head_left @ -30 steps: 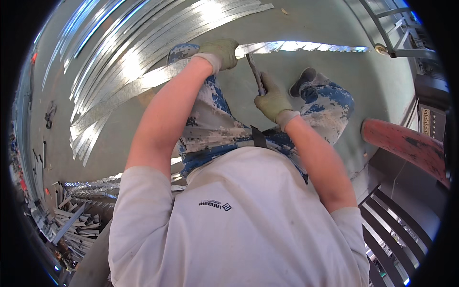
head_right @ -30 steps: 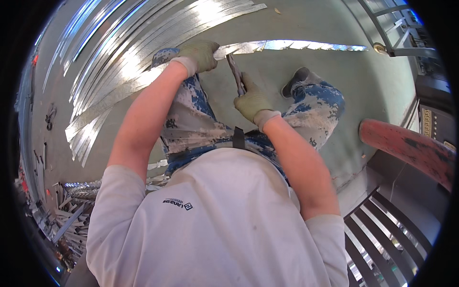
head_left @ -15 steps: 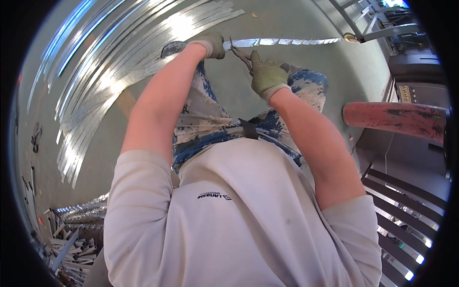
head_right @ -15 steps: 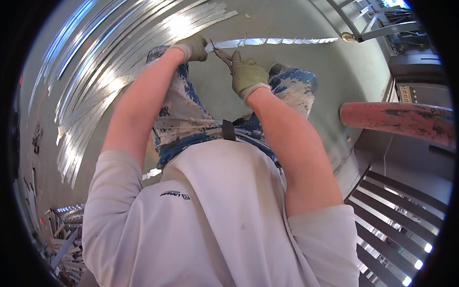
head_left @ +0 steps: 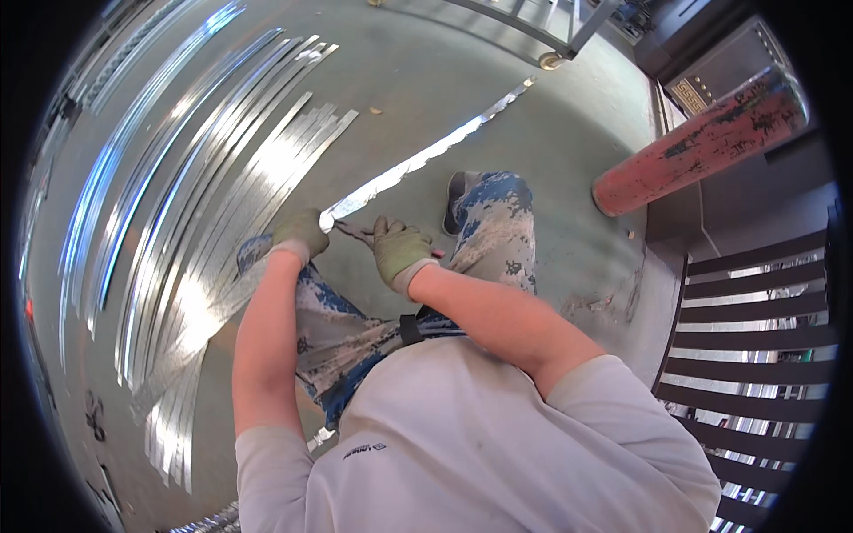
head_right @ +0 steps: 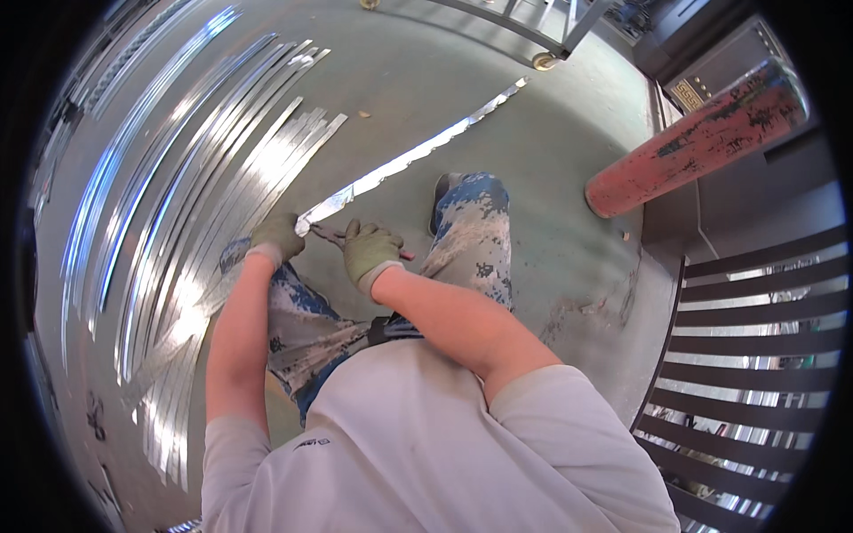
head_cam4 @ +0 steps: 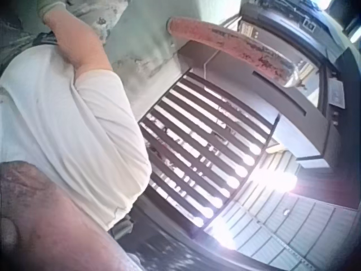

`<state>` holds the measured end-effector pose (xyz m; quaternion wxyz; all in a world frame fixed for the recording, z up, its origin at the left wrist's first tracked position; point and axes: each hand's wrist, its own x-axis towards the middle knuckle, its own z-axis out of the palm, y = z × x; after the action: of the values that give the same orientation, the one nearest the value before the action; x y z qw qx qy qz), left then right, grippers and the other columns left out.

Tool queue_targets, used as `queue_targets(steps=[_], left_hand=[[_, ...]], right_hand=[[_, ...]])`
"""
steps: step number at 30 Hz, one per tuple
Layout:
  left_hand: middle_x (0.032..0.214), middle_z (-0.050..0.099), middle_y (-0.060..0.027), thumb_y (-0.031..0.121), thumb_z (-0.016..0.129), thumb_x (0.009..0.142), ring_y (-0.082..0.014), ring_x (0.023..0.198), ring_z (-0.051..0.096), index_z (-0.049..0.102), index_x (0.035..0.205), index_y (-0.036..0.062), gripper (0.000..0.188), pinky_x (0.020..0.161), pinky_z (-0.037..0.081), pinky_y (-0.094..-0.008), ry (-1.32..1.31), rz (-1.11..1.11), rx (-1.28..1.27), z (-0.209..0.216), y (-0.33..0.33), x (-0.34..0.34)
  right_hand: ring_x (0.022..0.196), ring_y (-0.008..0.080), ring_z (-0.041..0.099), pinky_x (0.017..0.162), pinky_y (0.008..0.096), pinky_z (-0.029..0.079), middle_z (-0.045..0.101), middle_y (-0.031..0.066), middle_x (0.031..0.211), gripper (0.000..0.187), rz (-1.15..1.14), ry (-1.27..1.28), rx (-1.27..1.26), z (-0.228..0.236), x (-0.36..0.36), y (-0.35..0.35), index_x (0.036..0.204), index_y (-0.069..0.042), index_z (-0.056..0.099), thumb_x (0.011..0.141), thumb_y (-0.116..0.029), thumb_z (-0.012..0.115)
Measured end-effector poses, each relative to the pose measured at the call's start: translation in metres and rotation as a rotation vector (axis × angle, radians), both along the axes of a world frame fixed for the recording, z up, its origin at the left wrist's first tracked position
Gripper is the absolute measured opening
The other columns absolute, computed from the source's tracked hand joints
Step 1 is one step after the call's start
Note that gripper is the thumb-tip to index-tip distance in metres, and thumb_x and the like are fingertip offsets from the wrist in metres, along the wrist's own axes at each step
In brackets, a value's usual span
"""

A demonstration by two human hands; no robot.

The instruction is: The person sits on the floor and uses tin snips to cut a long, thin metal strip into shorter pieces. The person repeatedly positions the snips and cuts the strip, accumulating cut pieces on the floor.

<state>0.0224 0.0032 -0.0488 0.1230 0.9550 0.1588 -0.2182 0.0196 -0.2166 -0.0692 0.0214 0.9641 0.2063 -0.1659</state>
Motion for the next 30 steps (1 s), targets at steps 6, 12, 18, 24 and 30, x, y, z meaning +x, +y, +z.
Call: queue_targets(steps=[6,12,18,24,30], left_hand=[[0.125,0.083,-0.0211,0.021,0.077,0.087,-0.0413,0.123,0.078,0.079,0.132,0.0124,0.045,0.105,0.061,-0.0517,-0.098,-0.026,0.013,0.004,0.004,-0.007],[0.131,0.082,-0.0211,0.021,0.074,0.093,-0.0421,0.127,0.077,0.077,0.138,0.0122,0.047,0.109,0.059,-0.0514,-0.058,-0.006,0.018,0.016,-0.008,-0.004],[0.132,0.082,-0.0204,0.024,0.075,0.094,-0.0418,0.126,0.077,0.079,0.137,0.0133,0.045,0.109,0.06,-0.0518,-0.061,-0.076,0.011,0.013,-0.027,0.027],[0.133,0.081,-0.0205,0.034,0.081,0.091,-0.041,0.125,0.077,0.075,0.139,0.0112,0.053,0.108,0.06,-0.0509,-0.085,-0.084,-0.009,0.006,-0.026,0.048],[0.135,0.08,-0.0206,0.048,0.088,0.085,-0.0411,0.132,0.073,0.069,0.143,0.0098,0.072,0.118,0.054,-0.0534,0.008,-0.196,0.174,0.04,-0.036,0.032]], right_hand=[[0.132,0.0466,0.072,0.101,0.0639,0.062,0.068,0.0249,0.15,0.075,0.001,0.102,0.039,0.013,-0.007,-0.007,0.176,-0.005,0.04,0.107,-0.022,0.066],[0.129,0.0465,0.073,0.1,0.0608,0.063,0.069,0.0268,0.147,0.075,-0.018,0.146,0.12,0.017,-0.005,-0.016,0.171,-0.003,0.043,0.105,-0.023,0.07],[0.124,0.0476,0.077,0.091,0.0616,0.064,0.072,0.0275,0.142,0.058,-0.052,0.084,0.161,0.001,0.014,-0.033,0.158,-0.003,0.053,0.106,-0.025,0.067],[0.126,0.049,0.075,0.097,0.0635,0.062,0.073,0.0285,0.141,0.052,-0.081,0.043,0.174,0.016,0.03,-0.04,0.152,-0.003,0.056,0.105,-0.022,0.065],[0.127,0.0474,0.075,0.106,0.0593,0.06,0.073,0.0305,0.141,0.058,-0.116,0.081,0.207,-0.005,0.047,-0.056,0.154,0.0,0.054,0.103,-0.024,0.067]])
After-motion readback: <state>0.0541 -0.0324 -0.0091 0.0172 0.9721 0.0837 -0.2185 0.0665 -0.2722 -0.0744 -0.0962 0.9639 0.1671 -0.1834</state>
